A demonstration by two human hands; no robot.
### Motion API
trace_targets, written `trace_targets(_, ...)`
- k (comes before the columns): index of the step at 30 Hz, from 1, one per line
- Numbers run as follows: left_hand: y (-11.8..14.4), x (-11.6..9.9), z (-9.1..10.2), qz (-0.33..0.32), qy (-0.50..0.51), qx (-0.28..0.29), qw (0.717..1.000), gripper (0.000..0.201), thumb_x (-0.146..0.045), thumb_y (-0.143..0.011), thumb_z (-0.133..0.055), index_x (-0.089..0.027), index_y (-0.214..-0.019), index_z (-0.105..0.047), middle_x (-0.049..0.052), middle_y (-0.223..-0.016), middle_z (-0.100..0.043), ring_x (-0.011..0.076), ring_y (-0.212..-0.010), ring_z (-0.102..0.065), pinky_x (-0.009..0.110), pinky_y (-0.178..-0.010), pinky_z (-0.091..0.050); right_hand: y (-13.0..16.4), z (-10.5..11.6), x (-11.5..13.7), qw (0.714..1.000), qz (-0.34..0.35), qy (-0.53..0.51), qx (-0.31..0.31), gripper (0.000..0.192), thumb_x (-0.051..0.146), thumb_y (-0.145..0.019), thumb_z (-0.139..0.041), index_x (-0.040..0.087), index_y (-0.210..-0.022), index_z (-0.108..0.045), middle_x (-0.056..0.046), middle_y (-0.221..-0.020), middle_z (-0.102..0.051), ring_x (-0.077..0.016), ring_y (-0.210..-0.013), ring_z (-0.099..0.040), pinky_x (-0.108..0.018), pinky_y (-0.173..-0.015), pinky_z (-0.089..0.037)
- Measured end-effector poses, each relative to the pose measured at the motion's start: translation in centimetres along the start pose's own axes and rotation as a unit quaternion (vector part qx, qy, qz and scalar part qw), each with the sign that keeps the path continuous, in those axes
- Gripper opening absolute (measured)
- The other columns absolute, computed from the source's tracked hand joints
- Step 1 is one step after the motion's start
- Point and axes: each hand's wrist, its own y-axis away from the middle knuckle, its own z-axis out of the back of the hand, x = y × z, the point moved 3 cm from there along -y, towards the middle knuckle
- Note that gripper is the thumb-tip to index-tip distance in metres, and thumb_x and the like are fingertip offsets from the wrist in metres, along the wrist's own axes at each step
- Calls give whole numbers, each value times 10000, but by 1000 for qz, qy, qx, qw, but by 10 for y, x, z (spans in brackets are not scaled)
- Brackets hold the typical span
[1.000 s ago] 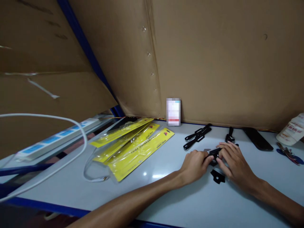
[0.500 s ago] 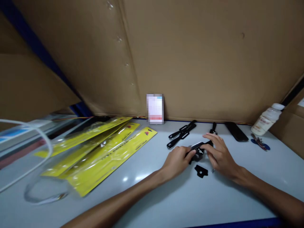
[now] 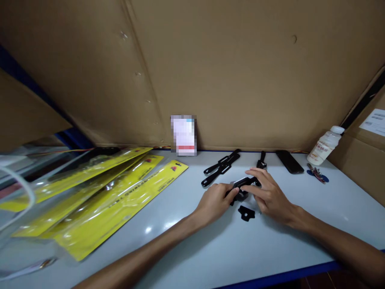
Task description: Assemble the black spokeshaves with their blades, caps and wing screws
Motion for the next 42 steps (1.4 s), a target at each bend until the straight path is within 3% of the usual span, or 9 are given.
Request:
trace_targets(4,0,0,0,5,-2,4,1000,395,-402,-940,-403,-215,-608,-509,-3,-579,-560,155,-557,-467,276,-558,-292,0,2,-1,1000,-4,-1,-8,373,-41,-792,-444,190,-922,-706,-134,-1329,-534,-302,-1312,-440,-555,-999,-485)
trace_targets(10,-1,0,0,1,-8,10,1000,395,-404,-940,-397,-211,-638,-561,11,-610,-596,163,-578,-496,281,-570,-301,0,4,-3,1000,-1,-11,2,445,-32,-814,-434,214,-1078,-694,-131,-1334,-543,-295,-1303,-451,-571,-983,-494)
trace_targets(15,0,-1,-1,6,-19,5,1000,403,-397,-946,-403,-204,-644,-588,22,-612,-602,165,-581,-504,282,-570,-293,1,7,-2,1000,18,-9,-3,381,-42,-809,-435,191,-927,-713,-139,-1342,-524,-304,-1308,-446,-549,-998,-493)
trace_targets(19,0,-4,0,11,-32,5,999,401,-386,-954,-410,-198,-652,-597,13,-589,-573,155,-558,-464,281,-558,-266,1,6,-4,1000,-3,6,-13,391,-33,-828,-445,166,-1036,-710,-169,-1320,-551,-318,-1280,-474,-560,-1003,-490)
trace_targets(22,0,-5,1,15,-31,5,999,397,-376,-955,-417,-196,-651,-596,11,-590,-567,150,-558,-457,277,-553,-255,0,4,-1,999,20,-24,8,446,-46,-825,-435,195,-1086,-705,-150,-1325,-552,-301,-1298,-465,-544,-1003,-494)
trace_targets(26,-1,-3,0,19,-28,8,999,390,-364,-956,-426,-191,-649,-595,11,-597,-567,145,-559,-460,273,-553,-250,1,6,1,1000,22,-15,7,372,-53,-816,-445,176,-917,-721,-154,-1318,-553,-312,-1305,-458,-537,-1003,-486)
trace_targets(31,-1,-2,0,24,-26,6,999,383,-361,-956,-419,-190,-670,-607,13,-606,-576,147,-563,-461,273,-555,-259,2,5,-4,1000,6,8,-1,312,-37,-821,-464,161,-855,-703,-168,-1308,-549,-324,-1276,-469,-548,-983,-498)
trace_targets(38,-2,0,0,21,-15,12,1000,384,-375,-952,-412,-192,-661,-582,15,-618,-588,151,-581,-484,275,-567,-278,0,5,-2,1000,-7,-4,-10,397,-11,-844,-458,181,-1106,-687,-159,-1307,-562,-311,-1269,-483,-570,-990,-493)
trace_targets(42,-2,-1,0,18,-9,14,1000,377,-382,-944,-415,-200,-637,-537,4,-599,-554,143,-560,-442,280,-557,-261,0,4,0,999,25,-41,11,468,-52,-815,-438,202,-1120,-685,-136,-1314,-539,-285,-1293,-456,-537,-1007,-482)
